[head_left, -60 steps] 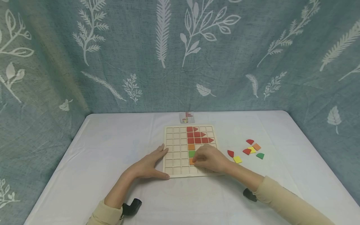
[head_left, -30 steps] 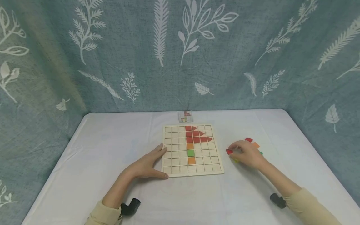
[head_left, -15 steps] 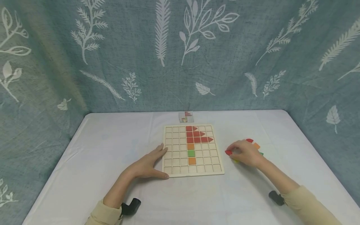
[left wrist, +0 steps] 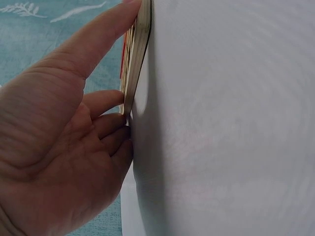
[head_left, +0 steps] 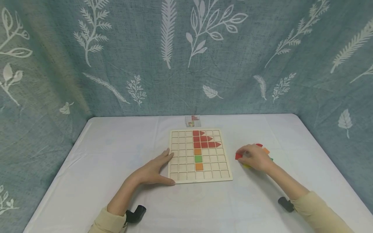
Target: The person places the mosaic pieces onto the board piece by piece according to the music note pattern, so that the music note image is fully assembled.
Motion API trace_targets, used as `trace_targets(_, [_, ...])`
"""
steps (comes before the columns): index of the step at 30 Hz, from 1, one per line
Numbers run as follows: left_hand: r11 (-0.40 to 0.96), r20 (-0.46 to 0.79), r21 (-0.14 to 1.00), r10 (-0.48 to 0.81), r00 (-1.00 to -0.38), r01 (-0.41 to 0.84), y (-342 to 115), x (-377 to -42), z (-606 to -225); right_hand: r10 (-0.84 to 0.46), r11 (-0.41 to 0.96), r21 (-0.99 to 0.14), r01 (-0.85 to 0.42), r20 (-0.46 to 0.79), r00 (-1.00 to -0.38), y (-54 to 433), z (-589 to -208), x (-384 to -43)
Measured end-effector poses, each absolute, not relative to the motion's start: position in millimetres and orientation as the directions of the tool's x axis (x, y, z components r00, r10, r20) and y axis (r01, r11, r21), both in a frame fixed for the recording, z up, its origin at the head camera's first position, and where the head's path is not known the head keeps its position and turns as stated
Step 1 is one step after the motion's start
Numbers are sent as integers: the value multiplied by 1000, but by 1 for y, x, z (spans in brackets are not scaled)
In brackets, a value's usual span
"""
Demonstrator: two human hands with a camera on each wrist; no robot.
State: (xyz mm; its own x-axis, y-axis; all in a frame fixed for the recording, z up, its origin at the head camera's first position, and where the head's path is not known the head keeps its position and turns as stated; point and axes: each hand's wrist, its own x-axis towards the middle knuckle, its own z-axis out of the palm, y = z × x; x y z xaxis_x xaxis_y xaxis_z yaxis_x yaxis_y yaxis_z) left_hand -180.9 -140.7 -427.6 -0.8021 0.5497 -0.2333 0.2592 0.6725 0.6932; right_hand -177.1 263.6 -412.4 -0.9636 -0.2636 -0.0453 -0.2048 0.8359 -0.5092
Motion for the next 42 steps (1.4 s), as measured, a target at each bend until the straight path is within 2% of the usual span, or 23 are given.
trace_targets(19, [678, -244, 693, 541, -805, 246, -141, -178, -430, -243, 851, -489, -192, -42, -969, 256, -423, -183])
trace_targets(25, [690, -254, 682, 535, -806, 242, -141, -178, -432, -263, 793, -577, -196, -34, -964, 231, -418, -179])
trace_targets(29, [695, -252, 676, 532, -809, 246, -142, -180, -433, -351, 729, -639, -244, -43, -936, 203, -415, -176])
trace_targets(32, [692, -252, 680, 532, -808, 243, -143, -180, -434, -450, 693, -648, -316, -46, -892, 183, -417, -171])
trace_targets(37, [695, -259, 679, 529, -808, 238, -141, -179, -433, -598, 664, -570, -483, -18, -801, 159, -421, -164])
trace_targets(42, [699, -261, 674, 529, -807, 240, -140, -180, -430, -646, 634, -532, -561, 34, -763, 151, -423, -161])
